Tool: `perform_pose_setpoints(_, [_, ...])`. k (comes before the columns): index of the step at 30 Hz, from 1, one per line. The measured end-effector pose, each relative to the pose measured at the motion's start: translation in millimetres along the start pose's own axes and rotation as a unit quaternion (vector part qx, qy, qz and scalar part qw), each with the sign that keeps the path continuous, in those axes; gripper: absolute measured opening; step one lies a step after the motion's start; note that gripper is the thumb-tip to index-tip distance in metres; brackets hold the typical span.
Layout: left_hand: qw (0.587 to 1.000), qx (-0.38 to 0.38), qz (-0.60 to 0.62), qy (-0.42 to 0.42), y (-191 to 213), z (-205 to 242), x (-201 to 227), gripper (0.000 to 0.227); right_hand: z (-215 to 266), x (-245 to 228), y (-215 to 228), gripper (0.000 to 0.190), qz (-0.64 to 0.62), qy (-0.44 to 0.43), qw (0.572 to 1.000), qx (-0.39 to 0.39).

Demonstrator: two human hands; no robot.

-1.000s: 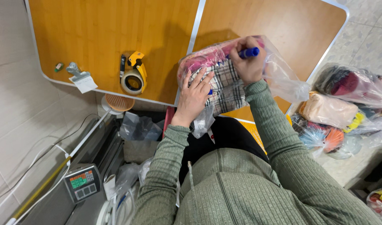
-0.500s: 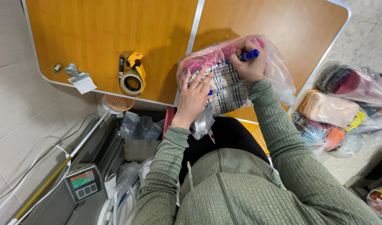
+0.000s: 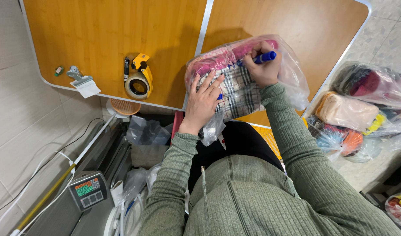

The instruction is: The person folds and places several folded garments into clear plastic bags on a wooden table, then seals the bags with a tape dispenser and labels them with a marker. The person stacks the sealed packages on the floor.

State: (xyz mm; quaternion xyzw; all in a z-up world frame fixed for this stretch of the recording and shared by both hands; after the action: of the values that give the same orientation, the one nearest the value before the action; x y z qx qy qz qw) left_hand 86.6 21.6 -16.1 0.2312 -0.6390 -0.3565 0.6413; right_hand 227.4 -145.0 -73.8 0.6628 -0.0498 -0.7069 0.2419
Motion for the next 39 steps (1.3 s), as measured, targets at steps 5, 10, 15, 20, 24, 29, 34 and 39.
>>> perform_pose_setpoints(5, [1.0, 0.002, 0.009, 0.003, 0, -1, -2, 0.031, -2, -4, 4, 0.021, -0.025, 0.016, 0.999, 0.035])
perform_pose_setpoints(10, [1.0, 0.002, 0.014, 0.0, 1, -1, -1, 0.037, 3, 1, 4, 0.02, -0.034, -0.019, 0.999, -0.005])
perform_pose_setpoints(15, [1.0, -0.01, 0.008, 0.01, 7, -4, 3, 0.037, 4, -7, 3, 0.023, 0.039, 0.02, 0.999, -0.014])
perform_pose_setpoints(20, [1.0, -0.009, -0.007, 0.011, 18, -20, 21, 0.043, -4, -2, 20, 0.018, -0.165, -0.015, 0.981, 0.1])
perform_pose_setpoints(24, [1.0, -0.02, -0.025, -0.002, 5, -42, 42, 0.037, -11, -17, 11, 0.016, -0.014, 0.033, 0.998, 0.056])
perform_pose_setpoints(29, [0.993, -0.064, -0.099, 0.03, -27, -60, 38, 0.025, -15, -29, 8, 0.02, 0.069, 0.094, 0.991, 0.068])
perform_pose_setpoints(34, [0.993, -0.055, -0.104, 0.025, -38, -51, 34, 0.017, -10, -15, 7, 0.019, 0.053, 0.042, 0.997, 0.024])
perform_pose_setpoints(39, [0.995, -0.045, -0.085, 0.024, -35, -51, 34, 0.012, -6, -1, 9, 0.022, 0.0, 0.004, 1.0, 0.029])
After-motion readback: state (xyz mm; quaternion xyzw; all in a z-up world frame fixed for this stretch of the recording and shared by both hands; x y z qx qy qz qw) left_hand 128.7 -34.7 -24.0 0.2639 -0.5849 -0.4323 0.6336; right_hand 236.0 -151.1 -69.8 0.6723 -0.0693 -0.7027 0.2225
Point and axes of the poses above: each hand's wrist, its own z-axis away from the middle knuckle, its own y-axis out of the back of the hand, x = y × z, the point moved 9 cm from there along -z, towards the middle knuckle
